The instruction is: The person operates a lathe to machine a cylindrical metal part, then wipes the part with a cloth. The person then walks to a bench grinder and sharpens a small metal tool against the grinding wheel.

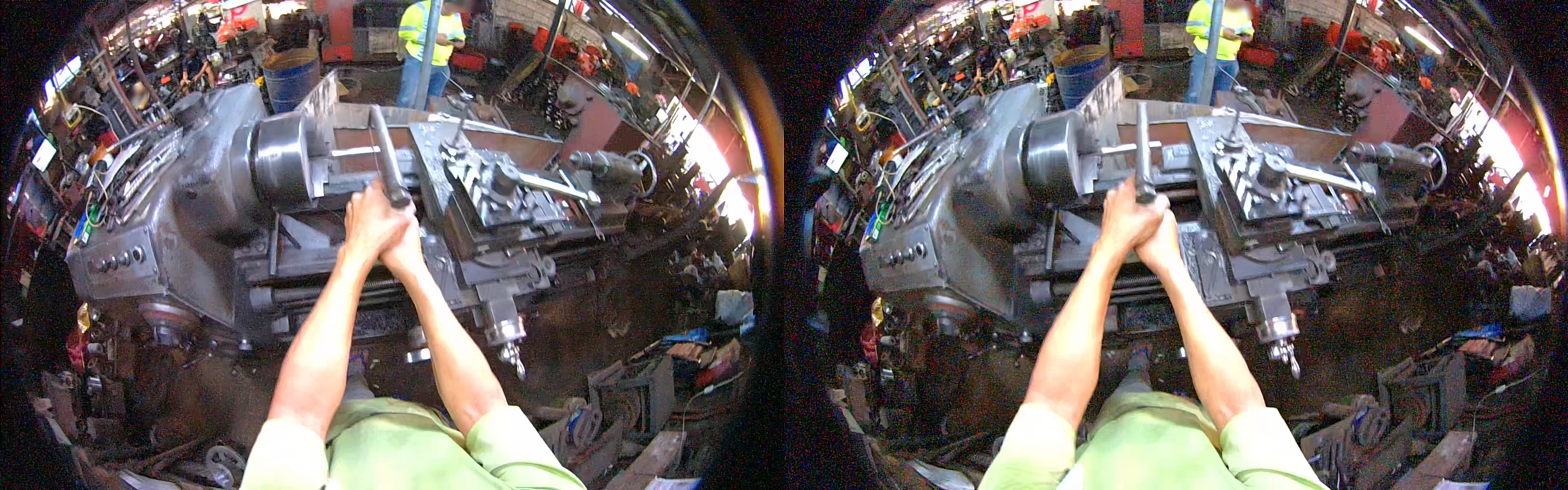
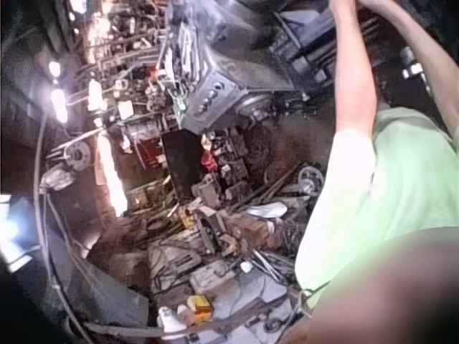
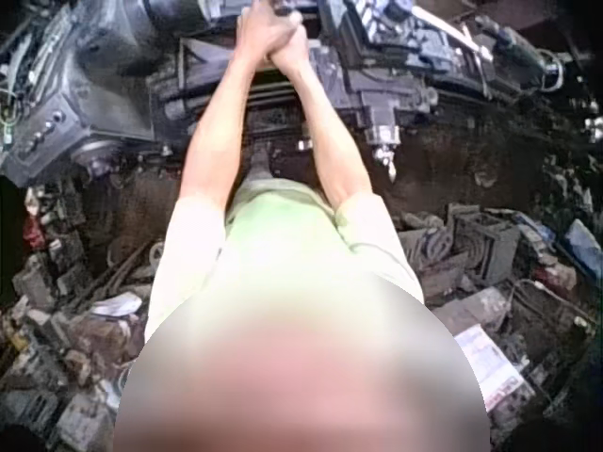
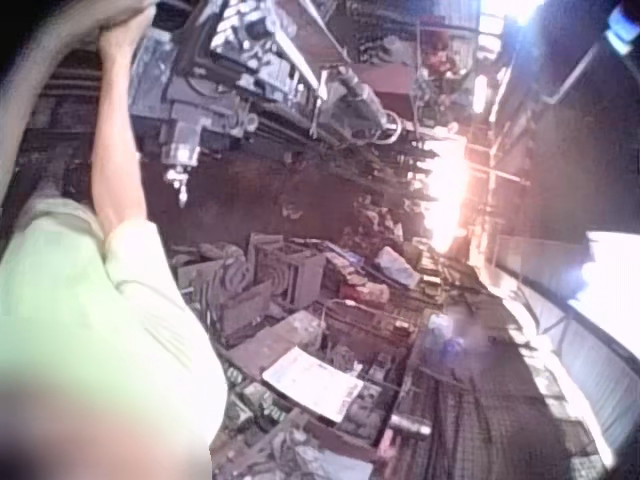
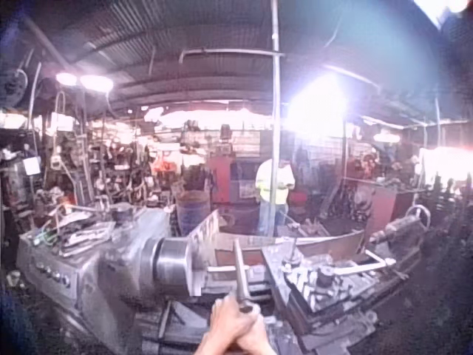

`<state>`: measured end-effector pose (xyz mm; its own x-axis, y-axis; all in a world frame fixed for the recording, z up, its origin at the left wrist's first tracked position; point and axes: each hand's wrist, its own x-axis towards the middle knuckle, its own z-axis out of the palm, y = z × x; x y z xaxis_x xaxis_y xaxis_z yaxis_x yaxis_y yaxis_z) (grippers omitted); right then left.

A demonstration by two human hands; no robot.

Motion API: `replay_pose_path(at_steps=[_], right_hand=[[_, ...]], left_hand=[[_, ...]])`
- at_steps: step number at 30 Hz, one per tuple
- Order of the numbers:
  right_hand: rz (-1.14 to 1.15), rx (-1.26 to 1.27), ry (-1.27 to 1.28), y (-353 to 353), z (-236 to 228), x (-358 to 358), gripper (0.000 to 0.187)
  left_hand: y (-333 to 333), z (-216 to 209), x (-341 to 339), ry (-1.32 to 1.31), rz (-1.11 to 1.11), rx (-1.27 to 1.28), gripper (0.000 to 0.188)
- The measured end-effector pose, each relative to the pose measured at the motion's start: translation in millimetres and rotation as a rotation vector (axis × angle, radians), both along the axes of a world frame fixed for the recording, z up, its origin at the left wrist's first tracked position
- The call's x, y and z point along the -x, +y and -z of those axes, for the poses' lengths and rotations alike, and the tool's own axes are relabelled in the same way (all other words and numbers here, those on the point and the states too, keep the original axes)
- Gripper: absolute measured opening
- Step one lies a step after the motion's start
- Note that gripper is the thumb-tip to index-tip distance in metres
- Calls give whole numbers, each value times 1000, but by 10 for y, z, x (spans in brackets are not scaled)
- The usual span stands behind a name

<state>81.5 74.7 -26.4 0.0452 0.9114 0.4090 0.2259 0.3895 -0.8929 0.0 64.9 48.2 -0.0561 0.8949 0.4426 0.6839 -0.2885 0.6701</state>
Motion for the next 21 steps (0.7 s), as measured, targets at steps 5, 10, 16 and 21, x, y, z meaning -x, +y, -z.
replay_pose_path(at_steps=[5,10,16,21], right_hand=[[33,-5,29,-553,61,-16,46],[34,71,-124,-846,85,-56,31],[6,77,-80,645,-54,36,22],[2,-83,109,67,136,38,41]], left_hand=[[-445,80,-29,-63,45,69,48],[-656,256,-1,-83,111,170,56],[674,-122,20,-30,42,98,46],[154,117,4,84,-26,-38,45]])
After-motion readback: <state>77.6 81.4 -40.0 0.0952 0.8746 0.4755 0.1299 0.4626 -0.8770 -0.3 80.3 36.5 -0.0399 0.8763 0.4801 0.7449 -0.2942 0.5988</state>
